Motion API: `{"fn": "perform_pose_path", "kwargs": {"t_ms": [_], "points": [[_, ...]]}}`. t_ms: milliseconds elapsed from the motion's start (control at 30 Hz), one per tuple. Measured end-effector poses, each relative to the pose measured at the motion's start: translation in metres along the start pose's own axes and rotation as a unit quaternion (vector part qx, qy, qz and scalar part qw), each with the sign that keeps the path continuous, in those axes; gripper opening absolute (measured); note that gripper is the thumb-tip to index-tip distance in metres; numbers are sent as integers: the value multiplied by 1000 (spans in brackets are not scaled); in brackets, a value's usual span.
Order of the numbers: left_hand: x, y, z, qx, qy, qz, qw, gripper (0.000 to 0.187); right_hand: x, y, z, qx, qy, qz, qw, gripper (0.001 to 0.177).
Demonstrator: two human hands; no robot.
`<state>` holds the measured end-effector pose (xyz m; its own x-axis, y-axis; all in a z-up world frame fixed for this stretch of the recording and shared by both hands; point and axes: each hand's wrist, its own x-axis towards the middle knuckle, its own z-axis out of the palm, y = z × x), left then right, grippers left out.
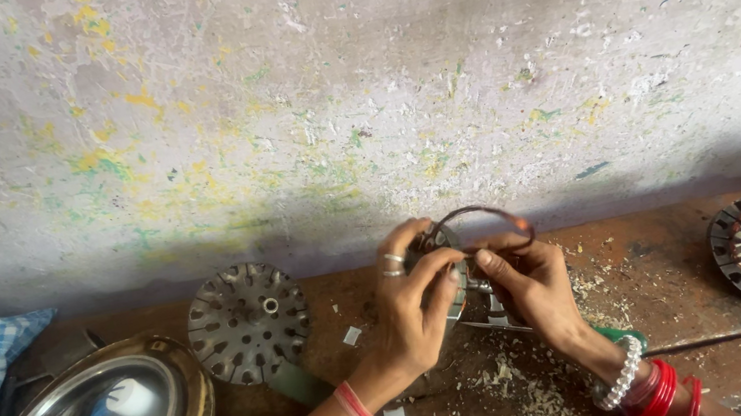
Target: The person winds copper wire around a motor stator by hand, threading the wire through slots and forming loops. The person holds the stator with one hand and manipulates the wire with the other, repeating the winding process across multiple slots.
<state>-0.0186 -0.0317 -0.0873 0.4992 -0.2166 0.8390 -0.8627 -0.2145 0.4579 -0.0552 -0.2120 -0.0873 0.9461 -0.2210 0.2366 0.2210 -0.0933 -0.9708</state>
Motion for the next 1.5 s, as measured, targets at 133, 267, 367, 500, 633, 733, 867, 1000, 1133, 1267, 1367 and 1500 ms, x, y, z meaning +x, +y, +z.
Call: {"fn": "perform_pose_path", "kwargs": {"t_ms": [133,267,367,500,633,733,867,1000,1133,1267,1367,1500], "points": [[0,4,-5,3,-35,45,998,31,0,-1,-3,-2,-5,30,1000,28],[-1,4,-6,-7,-45,34,998,30,3,-5,-6,8,1,1,1000,32],[-2,1,-5,-13,-44,26,999,30,8,-7,-15,2,32,-8,999,35],[1,-2,-2,-22,-37,9,999,31,14,-6,-27,111,49,-21,992,29],[8,-1,-3,-41,-36,-19,998,37,13,-10,-24,101,70,-24,992,27],[10,-1,-8,-43,-55,-34,997,41,9,-17,-17,45,59,-10,997,19],[11,-1,-8,-32,-58,-31,997,38,4,-21,-3,72,6,68,995,11],[9,0,-4,-28,-18,-15,999,33,5,-13,4,13,-33,24,999,15],[2,-3,-14,46,-31,63,996,47,4,-5,0,-9,-4,4,1000,13],[1,-8,-19,47,-48,123,990,69,2,-7,1,-19,1,-54,998,12],[-4,-9,-21,80,-62,109,989,73,0,-13,3,-48,2,-25,999,14],[-6,-7,-19,86,-55,63,993,70,-3,-18,4,-79,20,14,997,15]]}}
